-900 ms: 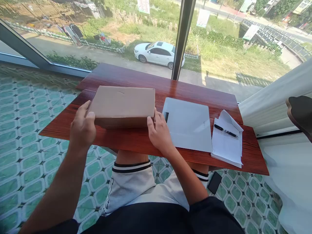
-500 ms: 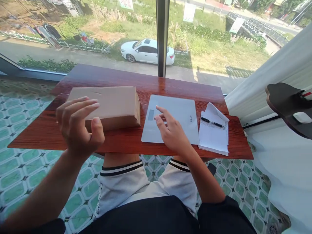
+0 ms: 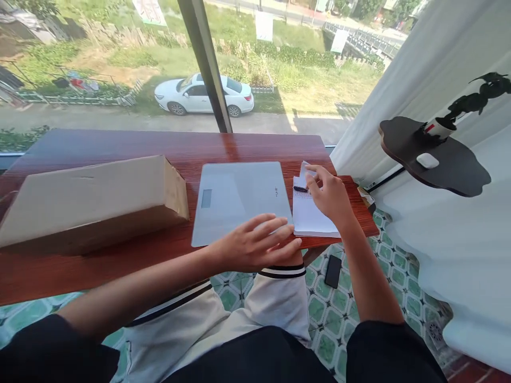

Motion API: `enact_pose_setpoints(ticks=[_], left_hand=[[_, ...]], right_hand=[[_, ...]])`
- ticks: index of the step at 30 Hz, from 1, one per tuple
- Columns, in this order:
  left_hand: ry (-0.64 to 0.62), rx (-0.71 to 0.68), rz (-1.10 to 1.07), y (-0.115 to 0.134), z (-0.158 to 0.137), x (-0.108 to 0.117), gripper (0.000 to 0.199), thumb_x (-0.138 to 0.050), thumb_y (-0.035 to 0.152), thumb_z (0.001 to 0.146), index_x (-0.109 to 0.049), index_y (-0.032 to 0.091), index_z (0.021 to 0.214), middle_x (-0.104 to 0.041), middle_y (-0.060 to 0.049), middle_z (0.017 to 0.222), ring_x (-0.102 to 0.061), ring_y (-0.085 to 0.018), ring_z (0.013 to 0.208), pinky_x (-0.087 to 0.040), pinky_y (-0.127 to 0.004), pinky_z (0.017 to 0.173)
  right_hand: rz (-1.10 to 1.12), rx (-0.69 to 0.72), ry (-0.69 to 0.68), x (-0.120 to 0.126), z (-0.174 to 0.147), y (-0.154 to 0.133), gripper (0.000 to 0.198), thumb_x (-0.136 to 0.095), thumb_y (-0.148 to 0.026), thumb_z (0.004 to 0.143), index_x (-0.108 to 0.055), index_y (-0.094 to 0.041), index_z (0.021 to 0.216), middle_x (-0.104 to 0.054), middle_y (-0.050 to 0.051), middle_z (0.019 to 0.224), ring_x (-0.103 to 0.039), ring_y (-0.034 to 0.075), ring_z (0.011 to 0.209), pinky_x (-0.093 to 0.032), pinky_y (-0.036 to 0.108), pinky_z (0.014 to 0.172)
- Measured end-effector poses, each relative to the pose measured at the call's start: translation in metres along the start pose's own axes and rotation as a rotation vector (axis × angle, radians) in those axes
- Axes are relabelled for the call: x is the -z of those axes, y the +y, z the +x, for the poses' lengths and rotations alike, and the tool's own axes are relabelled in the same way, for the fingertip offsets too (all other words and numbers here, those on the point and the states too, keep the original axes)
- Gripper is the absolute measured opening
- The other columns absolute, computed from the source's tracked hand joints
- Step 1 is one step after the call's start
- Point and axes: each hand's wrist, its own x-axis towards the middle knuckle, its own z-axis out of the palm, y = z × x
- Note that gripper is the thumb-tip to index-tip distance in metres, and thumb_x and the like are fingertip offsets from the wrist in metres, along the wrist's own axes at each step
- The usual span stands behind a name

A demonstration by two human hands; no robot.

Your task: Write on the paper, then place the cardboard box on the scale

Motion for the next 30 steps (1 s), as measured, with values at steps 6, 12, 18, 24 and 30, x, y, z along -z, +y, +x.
enact_pose_setpoints(ticks=[6,12,18,24,30], left_hand=[[-0.165,-0.121,-0.084,0.036,0.029,-0.063,0.036,-0.051,0.030,0.096,-0.056,0.019,0.130,-0.062,-0.015,0.134,-0.059,-0.025,0.120,-0.043,-0.043,0.105],[-0.266,-0.071,-0.091,0.061,0.032,-0.095,0.040,-0.049,0.027,0.096,-0.055,0.015,0.133,-0.054,-0.021,0.146,-0.055,-0.028,0.129,-0.041,-0.042,0.102],[-0.270,-0.016,-0.058,0.066,0.027,-0.100,0.041,-0.045,0.026,0.096,-0.055,0.013,0.133,-0.054,-0.022,0.146,-0.057,-0.026,0.122,-0.042,-0.038,0.095],[-0.254,0.004,-0.110,0.068,0.024,-0.102,0.040,-0.045,0.027,0.096,-0.056,0.013,0.132,-0.058,-0.023,0.141,-0.059,-0.027,0.118,-0.042,-0.038,0.092],[-0.223,0.032,-0.123,0.070,0.023,-0.105,0.037,-0.045,0.026,0.096,-0.059,0.012,0.127,-0.065,-0.020,0.131,-0.061,-0.026,0.115,-0.044,-0.038,0.092]], right_hand=[[-0.467,-0.028,0.109,-0.004,0.002,0.067,0.035,-0.054,-0.041,0.098,-0.069,-0.026,0.126,-0.071,0.004,0.096,-0.065,0.020,0.084,-0.037,0.032,0.068],[-0.621,0.027,0.002,-0.017,0.002,0.107,0.042,-0.057,-0.047,0.098,-0.068,-0.027,0.133,-0.069,0.006,0.115,-0.066,0.022,0.099,-0.035,0.034,0.065],[-0.599,0.089,0.001,-0.026,0.006,0.127,0.032,-0.060,-0.045,0.097,-0.073,-0.030,0.122,-0.070,0.003,0.105,-0.065,0.017,0.096,-0.035,0.032,0.065],[-0.556,0.132,0.034,-0.033,0.000,0.132,0.028,-0.059,-0.044,0.097,-0.077,-0.026,0.109,-0.068,0.003,0.095,-0.063,0.015,0.093,-0.037,0.029,0.069],[-0.626,0.180,0.044,-0.034,-0.004,0.129,0.027,-0.054,-0.041,0.100,-0.072,-0.021,0.104,-0.068,0.004,0.098,-0.063,0.017,0.093,-0.039,0.030,0.072]])
